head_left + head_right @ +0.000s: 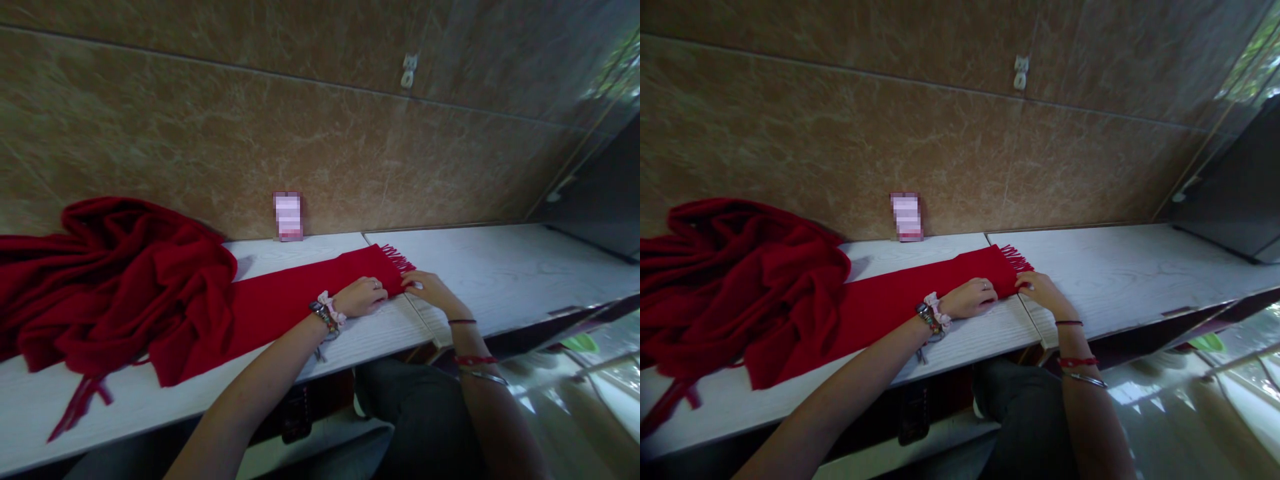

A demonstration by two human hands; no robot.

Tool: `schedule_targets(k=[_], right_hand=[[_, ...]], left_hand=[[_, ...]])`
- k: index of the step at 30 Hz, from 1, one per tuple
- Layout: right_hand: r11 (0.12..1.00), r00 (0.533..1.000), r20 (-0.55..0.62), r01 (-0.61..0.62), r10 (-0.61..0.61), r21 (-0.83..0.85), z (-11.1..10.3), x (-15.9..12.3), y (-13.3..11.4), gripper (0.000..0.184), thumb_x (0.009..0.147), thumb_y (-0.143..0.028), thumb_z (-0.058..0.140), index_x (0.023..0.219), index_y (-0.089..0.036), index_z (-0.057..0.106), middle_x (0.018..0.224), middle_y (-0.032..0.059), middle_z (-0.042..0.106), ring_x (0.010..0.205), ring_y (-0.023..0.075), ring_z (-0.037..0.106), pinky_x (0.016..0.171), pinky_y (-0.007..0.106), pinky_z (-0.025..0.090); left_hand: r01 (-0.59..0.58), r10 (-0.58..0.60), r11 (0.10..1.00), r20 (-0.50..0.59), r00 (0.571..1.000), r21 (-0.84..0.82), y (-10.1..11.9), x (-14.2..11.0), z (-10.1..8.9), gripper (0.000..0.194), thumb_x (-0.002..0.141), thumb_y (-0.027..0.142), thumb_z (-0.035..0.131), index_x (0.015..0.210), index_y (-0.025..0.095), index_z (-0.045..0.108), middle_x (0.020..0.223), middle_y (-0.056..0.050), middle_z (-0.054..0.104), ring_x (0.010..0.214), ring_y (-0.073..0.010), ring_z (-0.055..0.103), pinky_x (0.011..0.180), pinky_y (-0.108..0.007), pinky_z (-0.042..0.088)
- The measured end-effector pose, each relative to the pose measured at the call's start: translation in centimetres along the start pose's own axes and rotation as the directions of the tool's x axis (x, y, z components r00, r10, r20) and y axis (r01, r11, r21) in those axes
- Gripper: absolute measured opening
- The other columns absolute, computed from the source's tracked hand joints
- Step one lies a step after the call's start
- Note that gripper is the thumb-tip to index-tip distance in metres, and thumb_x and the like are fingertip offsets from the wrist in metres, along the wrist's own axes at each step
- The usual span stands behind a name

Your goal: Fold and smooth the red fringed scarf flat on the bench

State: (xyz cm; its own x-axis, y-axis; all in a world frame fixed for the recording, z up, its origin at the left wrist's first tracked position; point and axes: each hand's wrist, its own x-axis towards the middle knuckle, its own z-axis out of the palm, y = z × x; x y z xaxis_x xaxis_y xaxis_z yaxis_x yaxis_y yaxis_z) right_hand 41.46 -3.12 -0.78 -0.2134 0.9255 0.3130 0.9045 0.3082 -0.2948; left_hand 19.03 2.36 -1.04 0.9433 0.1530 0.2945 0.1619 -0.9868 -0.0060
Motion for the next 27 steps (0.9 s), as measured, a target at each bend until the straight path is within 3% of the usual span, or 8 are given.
schedule_targets(k=[7, 12, 16, 19, 23, 25, 27], right_hand=[[0.999, 0.994, -0.11, -0.019, 0.022, 0.029, 0.7, 0.2, 0.8, 0.01, 0.072, -0.015, 0.053, 0.07, -0.019, 0.062, 0.087, 0.0052, 0.068, 0.086, 0.0196, 0.063, 0.081, 0.035, 0.047], [0.999, 0.996, -0.089, -0.001, -0.002, -0.033, 0.9, 0.3, 0.7, 0.015, 0.068, -0.008, 0.049, 0.068, -0.019, 0.058, 0.081, 0.0048, 0.067, 0.081, 0.0182, 0.061, 0.076, 0.032, 0.047], [0.996, 0.998, 0.006, 0.06, -0.06, -0.068, 0.3, 0.3, 0.0, 0.02, 0.066, -0.007, 0.046, 0.07, -0.02, 0.06, 0.081, 0.0037, 0.065, 0.078, 0.0176, 0.06, 0.075, 0.032, 0.048], [0.989, 0.998, -0.057, 0.03, -0.038, -0.144, -0.1, 1.0, -0.8, 0.025, 0.068, -0.005, 0.043, 0.072, -0.018, 0.064, 0.092, 0.0082, 0.065, 0.091, 0.02, 0.058, 0.085, 0.035, 0.045], [0.981, 0.964, -0.266, -0.048, -0.004, -0.188, 1.2, 3.2, -2.1, 0.031, 0.077, -0.011, 0.04, 0.096, -0.016, 0.064, 0.109, 0.013, 0.06, 0.106, 0.0227, 0.053, 0.094, 0.041, 0.041], [0.98, 0.972, -0.232, -0.018, -0.029, -0.199, 2.7, 4.2, -2.4, 0.035, 0.082, -0.018, 0.039, 0.112, -0.014, 0.057, 0.121, 0.0149, 0.054, 0.117, 0.0244, 0.046, 0.097, 0.045, 0.038], [0.973, 0.995, -0.083, 0.033, -0.053, -0.23, 4.2, 4.7, -2.3, 0.04, 0.084, -0.023, 0.04, 0.121, -0.011, 0.05, 0.128, 0.0177, 0.049, 0.123, 0.0267, 0.039, 0.097, 0.048, 0.036]], left_hand=[[-0.005, 0.004, 0.999, -0.026, 1.0, -0.04, -0.3, 0.0, 0.0, 0.022, 0.089, 0.025, 0.04, 0.093, 0.017, 0.06, 0.091, -0.006, 0.06, 0.091, -0.0152, 0.053, 0.086, -0.027, 0.037], [0.103, -0.103, 0.995, -0.042, 0.994, -0.006, 0.0, -0.1, 0.0, 0.025, 0.086, 0.03, 0.047, 0.104, 0.017, 0.058, 0.105, -0.008, 0.058, 0.098, -0.0168, 0.052, 0.089, -0.031, 0.037], [0.223, -0.222, 0.974, 0.022, 0.975, -0.028, 0.2, -0.6, 0.4, 0.047, 0.087, 0.045, 0.042, 0.127, 0.022, 0.042, 0.135, -0.009, 0.04, 0.125, -0.0243, 0.033, 0.1, -0.049, 0.026], [0.226, -0.217, 0.972, 0.126, 0.968, -0.059, 0.2, -0.9, 0.5, 0.051, 0.088, 0.053, 0.034, 0.132, 0.028, 0.036, 0.142, -0.007, 0.031, 0.132, -0.028, 0.02, 0.1, -0.059, 0.018], [0.187, -0.171, 0.978, 0.161, 0.972, -0.094, 0.3, -1.3, -0.4, 0.049, 0.088, 0.053, 0.033, 0.132, 0.032, 0.035, 0.144, -0.007, 0.027, 0.133, -0.0283, 0.017, 0.1, -0.06, 0.017], [0.171, -0.142, 0.976, 0.205, 0.969, -0.132, 0.0, -2.1, -1.5, 0.049, 0.088, 0.053, 0.033, 0.132, 0.033, 0.036, 0.145, -0.007, 0.026, 0.133, -0.028, 0.017, 0.101, -0.058, 0.018], [0.189, -0.145, 0.968, 0.245, 0.959, -0.167, -0.6, -3.9, -2.9, 0.05, 0.088, 0.053, 0.033, 0.134, 0.033, 0.033, 0.145, -0.006, 0.024, 0.134, -0.0267, 0.017, 0.102, -0.054, 0.019]])
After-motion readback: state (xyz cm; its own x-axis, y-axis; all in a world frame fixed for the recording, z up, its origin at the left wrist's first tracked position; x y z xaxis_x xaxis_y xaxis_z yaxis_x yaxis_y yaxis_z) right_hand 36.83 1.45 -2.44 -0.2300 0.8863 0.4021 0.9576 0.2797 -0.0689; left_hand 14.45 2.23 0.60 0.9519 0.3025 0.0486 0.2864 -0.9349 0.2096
